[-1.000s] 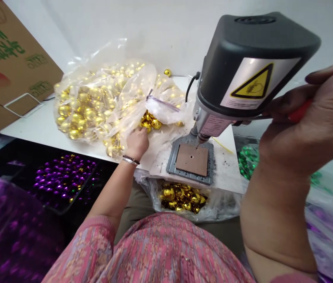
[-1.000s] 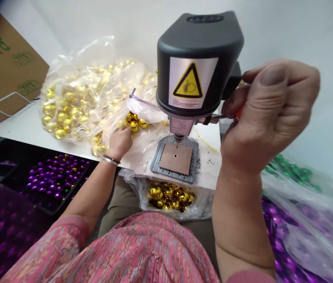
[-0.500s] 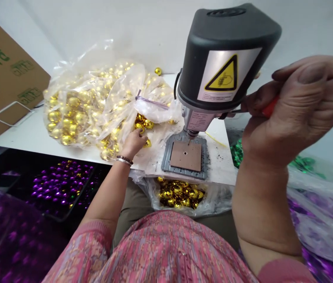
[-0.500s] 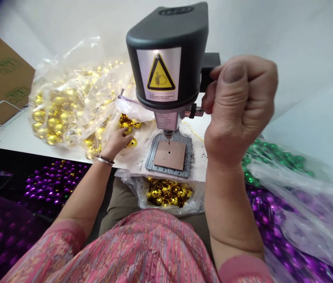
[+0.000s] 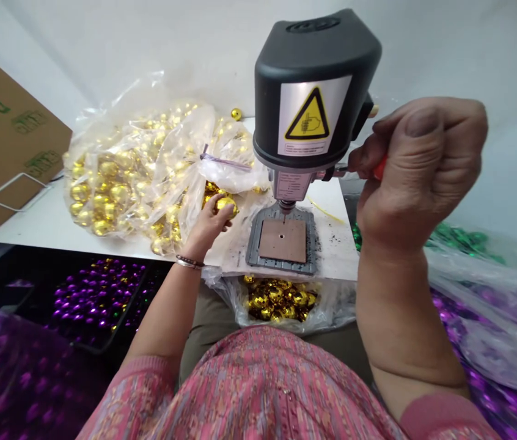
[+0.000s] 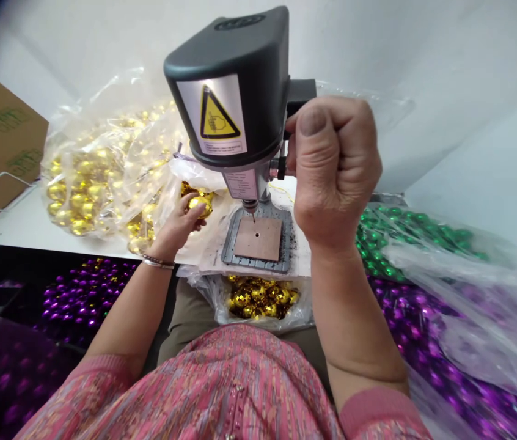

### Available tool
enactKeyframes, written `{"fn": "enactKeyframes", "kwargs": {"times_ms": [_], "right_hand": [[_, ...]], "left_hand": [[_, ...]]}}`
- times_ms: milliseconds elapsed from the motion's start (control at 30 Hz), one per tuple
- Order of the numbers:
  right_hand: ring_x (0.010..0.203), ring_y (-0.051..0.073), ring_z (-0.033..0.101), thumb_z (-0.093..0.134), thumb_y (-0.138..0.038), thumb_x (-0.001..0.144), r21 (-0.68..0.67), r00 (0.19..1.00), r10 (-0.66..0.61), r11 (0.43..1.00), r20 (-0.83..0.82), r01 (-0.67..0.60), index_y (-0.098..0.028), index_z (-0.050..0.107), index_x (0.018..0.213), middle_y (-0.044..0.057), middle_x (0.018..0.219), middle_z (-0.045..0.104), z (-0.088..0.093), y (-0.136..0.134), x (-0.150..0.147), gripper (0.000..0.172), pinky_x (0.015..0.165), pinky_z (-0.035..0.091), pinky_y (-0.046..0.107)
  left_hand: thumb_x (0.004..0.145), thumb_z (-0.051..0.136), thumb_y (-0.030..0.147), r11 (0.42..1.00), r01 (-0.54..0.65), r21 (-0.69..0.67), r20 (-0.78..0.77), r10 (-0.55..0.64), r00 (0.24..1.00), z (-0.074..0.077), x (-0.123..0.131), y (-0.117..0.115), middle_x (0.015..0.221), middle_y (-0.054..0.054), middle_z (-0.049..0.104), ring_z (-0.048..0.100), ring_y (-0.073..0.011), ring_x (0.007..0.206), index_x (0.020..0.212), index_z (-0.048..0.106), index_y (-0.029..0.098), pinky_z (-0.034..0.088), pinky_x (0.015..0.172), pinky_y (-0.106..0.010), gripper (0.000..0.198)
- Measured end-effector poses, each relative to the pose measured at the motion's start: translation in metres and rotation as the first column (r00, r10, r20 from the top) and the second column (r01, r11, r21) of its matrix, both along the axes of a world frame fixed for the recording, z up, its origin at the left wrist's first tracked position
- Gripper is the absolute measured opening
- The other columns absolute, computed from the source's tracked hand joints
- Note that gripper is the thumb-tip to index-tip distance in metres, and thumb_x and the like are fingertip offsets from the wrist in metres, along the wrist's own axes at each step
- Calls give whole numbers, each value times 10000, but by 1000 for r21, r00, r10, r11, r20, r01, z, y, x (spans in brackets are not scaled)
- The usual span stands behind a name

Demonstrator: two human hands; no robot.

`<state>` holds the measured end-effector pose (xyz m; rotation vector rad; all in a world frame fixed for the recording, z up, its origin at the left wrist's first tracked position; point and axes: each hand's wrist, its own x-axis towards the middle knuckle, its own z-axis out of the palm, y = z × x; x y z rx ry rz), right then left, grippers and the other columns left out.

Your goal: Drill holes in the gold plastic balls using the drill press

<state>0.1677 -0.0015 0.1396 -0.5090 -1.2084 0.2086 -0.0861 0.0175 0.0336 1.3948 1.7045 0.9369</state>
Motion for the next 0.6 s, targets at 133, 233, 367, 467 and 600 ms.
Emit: {"fn": "enactKeyframes", "kwargs": {"times_ms": [133, 233, 367, 467, 600], "right_hand": [[566, -41, 471, 495, -330, 985, -5, 999, -48, 999, 11, 48, -190, 624, 870, -97, 633, 453, 1, -2, -1, 223, 582, 359, 147], [608, -48, 495, 503, -334, 975, -25, 994, -102, 994, 42, 103, -172, 618, 866, -95, 689, 506, 7, -1, 1, 226, 631, 382, 156], [581, -34, 493, 492, -303, 982, -41, 989, -125, 991, 73, 128, -172, 562, 836, -91, 712, 527, 23, 16, 6, 208, 623, 389, 158], [572, 3, 496, 485, -228, 985, -59, 989, -137, 988, 64, 141, -188, 489, 798, -65, 724, 544, 35, 41, 9, 191, 697, 460, 204], [634, 37, 489, 491, -180, 969, -109, 977, -198, 972, 81, 207, -233, 407, 757, -55, 684, 480, 43, 63, 13, 234, 741, 429, 218]], "left_hand": [[865, 631, 556, 964, 252, -83, 623, -147, 768, 4, 21, -11, 1089, -57, 695, 675, -140, 724, 1428, 466, 316, 497, 596, -248, 634], [813, 718, 538, 928, 353, -119, 688, -179, 703, -2, 32, -14, 1114, -62, 701, 711, -170, 815, 1392, 483, 313, 534, 664, -278, 664], [779, 768, 506, 901, 397, -175, 596, -224, 771, -9, 42, -13, 1079, -83, 726, 723, -198, 848, 1366, 543, 252, 542, 699, -305, 678], [759, 781, 481, 897, 400, -187, 456, -282, 844, -9, 49, -9, 1011, -72, 732, 682, -157, 747, 1272, 637, 196, 486, 605, -255, 604], [767, 762, 430, 893, 414, -178, 312, -348, 884, -7, 58, -7, 955, -54, 729, 641, -129, 684, 1237, 662, 167, 443, 548, -222, 548]]}}
